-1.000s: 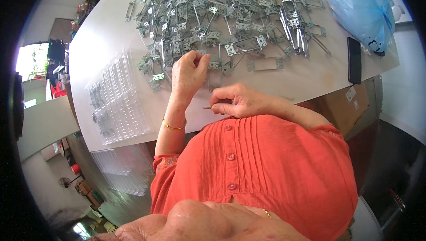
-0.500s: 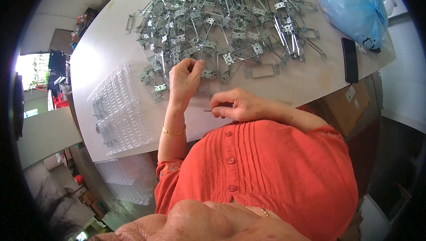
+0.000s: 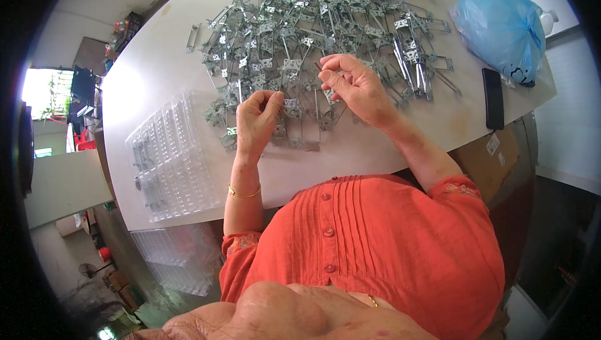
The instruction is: The person assembles metal components by connecting small pins and brackets together by hand, then places the assembled parts into slots in a plastic tray.
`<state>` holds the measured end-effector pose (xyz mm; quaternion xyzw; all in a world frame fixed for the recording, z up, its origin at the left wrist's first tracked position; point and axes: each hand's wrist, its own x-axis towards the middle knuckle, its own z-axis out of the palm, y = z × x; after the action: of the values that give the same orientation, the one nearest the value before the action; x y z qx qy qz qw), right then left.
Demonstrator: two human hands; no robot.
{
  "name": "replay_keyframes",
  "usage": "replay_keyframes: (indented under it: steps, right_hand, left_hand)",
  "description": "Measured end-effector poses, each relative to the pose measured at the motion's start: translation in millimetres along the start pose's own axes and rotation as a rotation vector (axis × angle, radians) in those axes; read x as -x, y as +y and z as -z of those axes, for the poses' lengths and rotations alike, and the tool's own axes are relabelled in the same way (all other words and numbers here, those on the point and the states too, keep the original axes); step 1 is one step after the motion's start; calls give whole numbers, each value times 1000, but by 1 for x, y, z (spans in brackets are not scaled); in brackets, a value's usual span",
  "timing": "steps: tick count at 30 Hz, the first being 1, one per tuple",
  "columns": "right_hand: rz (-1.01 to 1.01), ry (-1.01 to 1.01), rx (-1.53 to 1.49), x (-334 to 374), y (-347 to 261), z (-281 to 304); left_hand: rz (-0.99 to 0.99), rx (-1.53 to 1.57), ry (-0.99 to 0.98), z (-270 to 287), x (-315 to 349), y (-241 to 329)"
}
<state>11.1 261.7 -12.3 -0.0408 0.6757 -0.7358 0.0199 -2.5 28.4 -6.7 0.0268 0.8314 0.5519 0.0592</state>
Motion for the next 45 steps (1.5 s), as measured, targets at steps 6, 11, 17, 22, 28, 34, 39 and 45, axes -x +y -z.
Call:
replay_keyframes:
  steps: [6,11,17,22,28,34,39,45]
  right_hand:
    - [4,-32,-32,-19,-11,-13]
    - [27,-101,-28,-37,-16,-19]
    - [116,-70,-120,-43,-23,-36]
    - [145,-137,-113,-42,-20,-45]
    - [110,-59,-153,-45,-16,-49]
    - [203,-1,171,-41,-24,-42]
    - [192,-1,310,-37,-31,-47]
    - [140,-4,318,-36,-35,-48]
  left_hand:
    - [-148,51,-41,-1,-1,1]
    - [-282,-30,-62,5,-11,7]
    - [-42,513,-262,9,-19,13]
    - [129,874,-412,3,-21,11]
    - [135,832,-284,6,-23,5]
    - [106,642,-145,16,-20,11]
    - [-1,604,-174,15,-20,0]
    - [-52,530,-167,12,-15,0]
